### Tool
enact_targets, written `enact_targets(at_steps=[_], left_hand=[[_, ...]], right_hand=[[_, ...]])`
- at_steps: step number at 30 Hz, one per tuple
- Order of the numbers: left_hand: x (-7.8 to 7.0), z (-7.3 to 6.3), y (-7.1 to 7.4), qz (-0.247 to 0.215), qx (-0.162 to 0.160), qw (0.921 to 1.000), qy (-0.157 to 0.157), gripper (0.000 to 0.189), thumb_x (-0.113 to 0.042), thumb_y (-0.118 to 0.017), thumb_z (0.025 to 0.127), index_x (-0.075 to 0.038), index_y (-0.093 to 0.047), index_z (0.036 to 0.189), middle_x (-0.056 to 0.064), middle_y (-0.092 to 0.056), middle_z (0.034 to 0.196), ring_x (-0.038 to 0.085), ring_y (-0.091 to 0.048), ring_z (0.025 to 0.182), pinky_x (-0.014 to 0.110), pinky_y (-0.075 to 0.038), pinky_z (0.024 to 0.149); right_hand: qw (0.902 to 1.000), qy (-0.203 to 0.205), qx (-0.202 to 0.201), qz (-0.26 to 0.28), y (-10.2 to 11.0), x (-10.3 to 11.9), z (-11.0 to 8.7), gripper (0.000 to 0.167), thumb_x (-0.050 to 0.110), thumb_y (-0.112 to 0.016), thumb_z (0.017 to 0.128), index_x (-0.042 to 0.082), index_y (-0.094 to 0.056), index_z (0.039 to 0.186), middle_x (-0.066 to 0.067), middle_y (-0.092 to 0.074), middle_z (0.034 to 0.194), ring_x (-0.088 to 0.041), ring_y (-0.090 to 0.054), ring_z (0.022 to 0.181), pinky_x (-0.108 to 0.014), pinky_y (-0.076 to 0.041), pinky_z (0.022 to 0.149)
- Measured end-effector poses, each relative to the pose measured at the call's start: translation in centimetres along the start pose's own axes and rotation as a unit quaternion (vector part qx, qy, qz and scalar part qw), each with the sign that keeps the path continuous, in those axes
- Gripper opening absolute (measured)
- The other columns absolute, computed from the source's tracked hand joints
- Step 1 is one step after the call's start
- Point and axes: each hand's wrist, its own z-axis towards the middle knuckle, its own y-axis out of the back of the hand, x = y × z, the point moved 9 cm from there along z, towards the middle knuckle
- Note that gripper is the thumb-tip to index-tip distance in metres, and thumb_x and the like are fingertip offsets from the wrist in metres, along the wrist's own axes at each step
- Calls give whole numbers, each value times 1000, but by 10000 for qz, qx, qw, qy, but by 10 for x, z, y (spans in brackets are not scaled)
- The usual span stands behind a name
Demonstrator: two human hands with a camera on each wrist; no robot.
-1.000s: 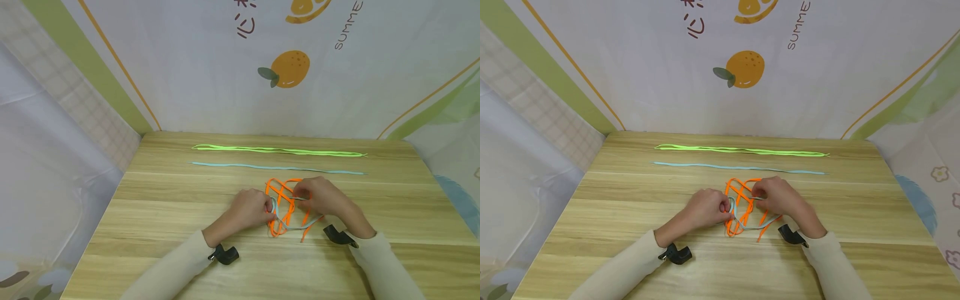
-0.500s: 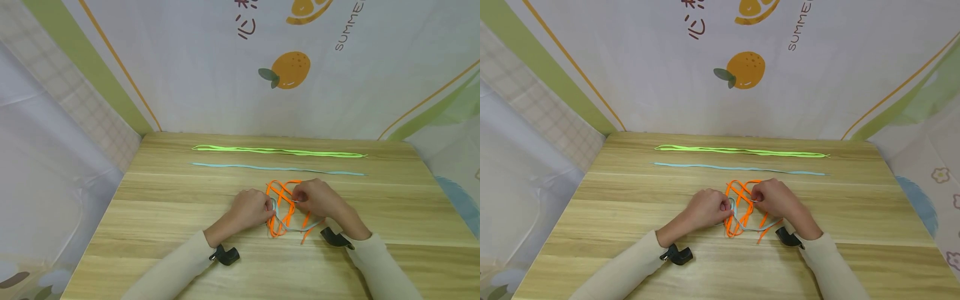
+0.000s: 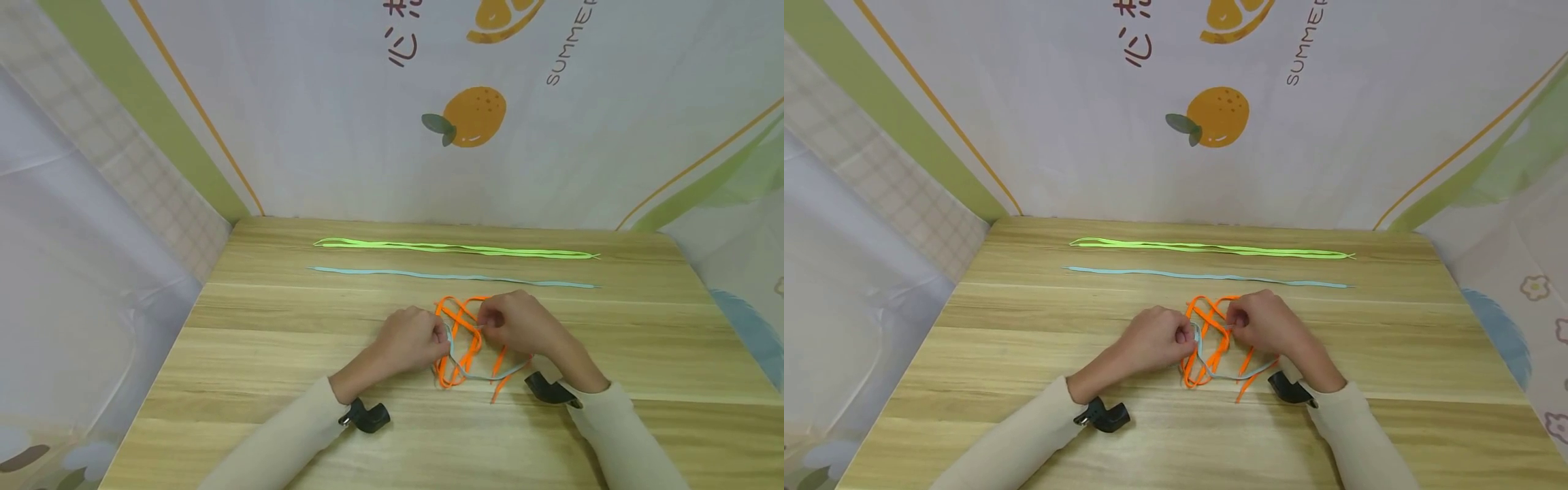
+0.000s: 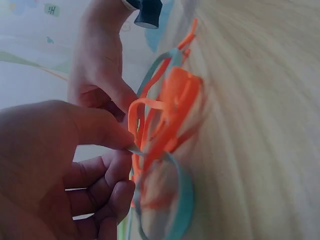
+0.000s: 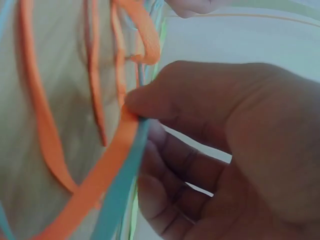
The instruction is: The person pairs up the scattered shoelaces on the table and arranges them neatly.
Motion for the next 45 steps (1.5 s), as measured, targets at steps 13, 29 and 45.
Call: enact_targets(at_steps=[13,29,45], left_hand=[[-17,-6,31,-354,-203,9975,-581,15,-10,-69,89,-18,-65,77,-11,-56,66,4,-50,59,21,-43,58],[-23,-13,66,-1022,-377,9924,-572,5,-9,-70,93,-9,-75,94,-8,-70,79,3,-62,71,23,-54,70],[-12,-33,131,-1875,-1018,9751,-606,6,-10,-72,99,-10,-78,101,-10,-71,84,11,-67,82,42,-60,84]], right_hand=[[9960,159,-505,721,38,4,-12,18,-1,-74,92,16,-79,93,16,-68,83,-8,-61,75,-28,-53,69],[9902,-229,-851,1080,88,-2,-39,14,8,-82,100,22,-80,100,9,-74,91,-14,-67,81,-27,-55,71],[9414,-350,-2264,2477,153,-24,-92,16,-19,-71,96,-7,-76,106,0,-78,99,-13,-68,80,-20,-53,71]])
